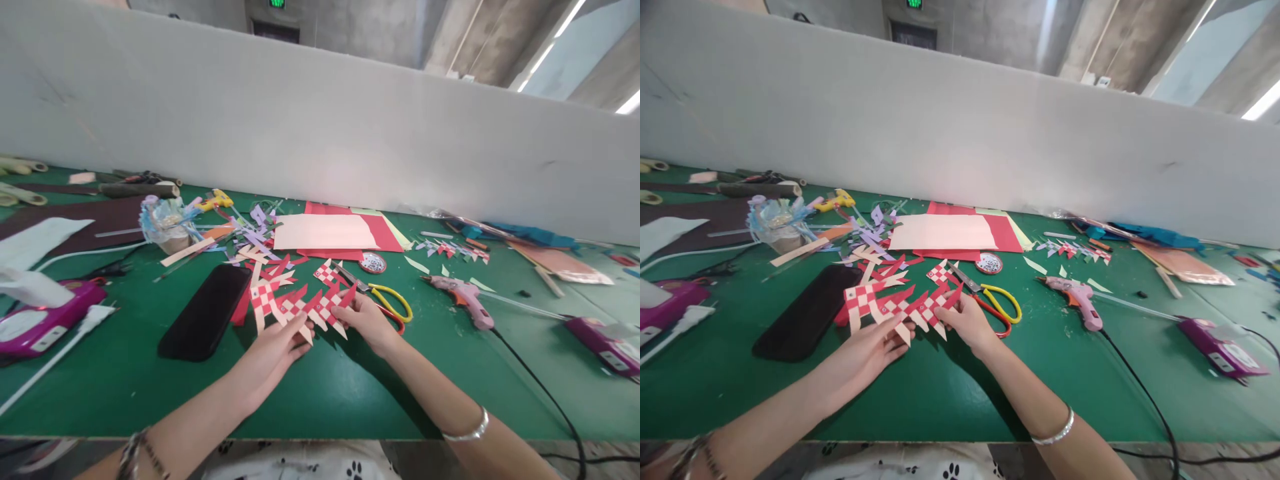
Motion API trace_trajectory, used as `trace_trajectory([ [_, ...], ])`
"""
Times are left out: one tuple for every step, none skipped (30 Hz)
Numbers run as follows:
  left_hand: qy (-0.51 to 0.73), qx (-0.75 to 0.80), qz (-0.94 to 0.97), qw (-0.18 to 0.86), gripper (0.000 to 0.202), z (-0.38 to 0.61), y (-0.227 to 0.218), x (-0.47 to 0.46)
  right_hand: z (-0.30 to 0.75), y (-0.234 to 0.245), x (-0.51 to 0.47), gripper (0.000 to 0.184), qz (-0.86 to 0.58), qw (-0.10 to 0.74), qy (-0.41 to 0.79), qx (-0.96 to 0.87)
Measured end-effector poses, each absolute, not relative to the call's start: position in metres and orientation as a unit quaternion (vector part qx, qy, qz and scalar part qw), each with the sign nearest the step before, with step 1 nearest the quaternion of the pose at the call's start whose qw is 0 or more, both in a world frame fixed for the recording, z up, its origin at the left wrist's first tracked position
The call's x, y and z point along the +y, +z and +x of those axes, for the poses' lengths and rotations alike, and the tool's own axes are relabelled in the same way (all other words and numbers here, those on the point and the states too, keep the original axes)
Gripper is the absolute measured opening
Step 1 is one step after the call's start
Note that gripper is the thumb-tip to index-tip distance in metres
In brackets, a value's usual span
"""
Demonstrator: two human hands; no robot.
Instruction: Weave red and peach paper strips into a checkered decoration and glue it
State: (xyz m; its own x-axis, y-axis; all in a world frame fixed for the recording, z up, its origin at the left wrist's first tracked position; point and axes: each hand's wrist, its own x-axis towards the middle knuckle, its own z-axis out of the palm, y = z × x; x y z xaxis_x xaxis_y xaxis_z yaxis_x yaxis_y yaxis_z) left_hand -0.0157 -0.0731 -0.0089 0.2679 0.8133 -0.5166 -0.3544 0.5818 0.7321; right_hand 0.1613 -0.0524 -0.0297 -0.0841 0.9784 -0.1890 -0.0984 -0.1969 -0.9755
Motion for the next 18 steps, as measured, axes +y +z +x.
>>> trace_trajectory([
  [0.361,0.466,0.249,0.768,0.021,-0.020,-0.010,-0.080,0.161,-0.029,-0.054,0.022,-0.499,0.443,0.593,-0.451],
  [0.333,0.472,0.251,0.777,0.022,-0.023,-0.010,-0.087,0.161,-0.029,-0.055,0.018,-0.500,0.430,0.593,-0.461],
  [0.297,0.481,0.256,0.784,0.024,-0.027,-0.009,-0.093,0.160,-0.028,-0.057,0.015,-0.504,0.419,0.592,-0.469],
  [0.254,0.483,0.273,0.792,0.027,-0.030,-0.007,-0.099,0.160,-0.027,-0.057,0.013,-0.509,0.411,0.590,-0.474],
  [0.200,0.475,0.304,0.801,0.029,-0.033,-0.005,-0.105,0.159,-0.026,-0.058,0.012,-0.515,0.407,0.587,-0.475],
  [0.140,0.462,0.348,0.803,0.031,-0.036,-0.002,-0.110,0.159,-0.025,-0.058,0.012,-0.520,0.403,0.584,-0.475],
  [0.086,0.448,0.404,0.793,0.030,-0.038,0.001,-0.113,0.159,-0.025,-0.058,0.012,-0.525,0.399,0.581,-0.476],
  [0.056,0.439,0.475,0.761,0.028,-0.041,0.004,-0.116,0.159,-0.025,-0.059,0.012,-0.530,0.394,0.578,-0.479],
  [0.049,0.434,0.557,0.707,0.026,-0.043,0.006,-0.117,0.159,-0.025,-0.059,0.011,-0.537,0.388,0.573,-0.483],
  [0.064,0.433,0.640,0.632,0.025,-0.046,0.006,-0.116,0.159,-0.026,-0.059,0.011,-0.544,0.381,0.564,-0.490],
  [0.095,0.429,0.717,0.541,0.026,-0.048,0.005,-0.113,0.160,-0.027,-0.059,0.010,-0.553,0.374,0.552,-0.499],
  [0.124,0.423,0.780,0.445,0.027,-0.051,0.003,-0.109,0.160,-0.028,-0.058,0.008,-0.561,0.367,0.538,-0.511],
  [0.148,0.418,0.823,0.354,0.031,-0.053,-0.001,-0.104,0.161,-0.029,-0.058,0.006,-0.571,0.359,0.521,-0.524],
  [0.155,0.417,0.853,0.272,0.034,-0.055,-0.006,-0.099,0.162,-0.031,-0.058,0.004,-0.578,0.350,0.503,-0.540],
  [0.152,0.413,0.874,0.204,0.037,-0.057,-0.012,-0.093,0.162,-0.032,-0.058,0.005,-0.581,0.343,0.481,-0.559],
  [0.140,0.404,0.891,0.151,0.041,-0.058,-0.017,-0.088,0.163,-0.033,-0.058,0.008,-0.583,0.338,0.455,-0.582],
  [0.129,0.394,0.903,0.107,0.044,-0.059,-0.023,-0.083,0.163,-0.033,-0.058,0.011,-0.586,0.333,0.426,-0.604],
  [0.118,0.385,0.912,0.074,0.046,-0.059,-0.027,-0.079,0.164,-0.034,-0.058,0.014,-0.589,0.330,0.395,-0.623],
])
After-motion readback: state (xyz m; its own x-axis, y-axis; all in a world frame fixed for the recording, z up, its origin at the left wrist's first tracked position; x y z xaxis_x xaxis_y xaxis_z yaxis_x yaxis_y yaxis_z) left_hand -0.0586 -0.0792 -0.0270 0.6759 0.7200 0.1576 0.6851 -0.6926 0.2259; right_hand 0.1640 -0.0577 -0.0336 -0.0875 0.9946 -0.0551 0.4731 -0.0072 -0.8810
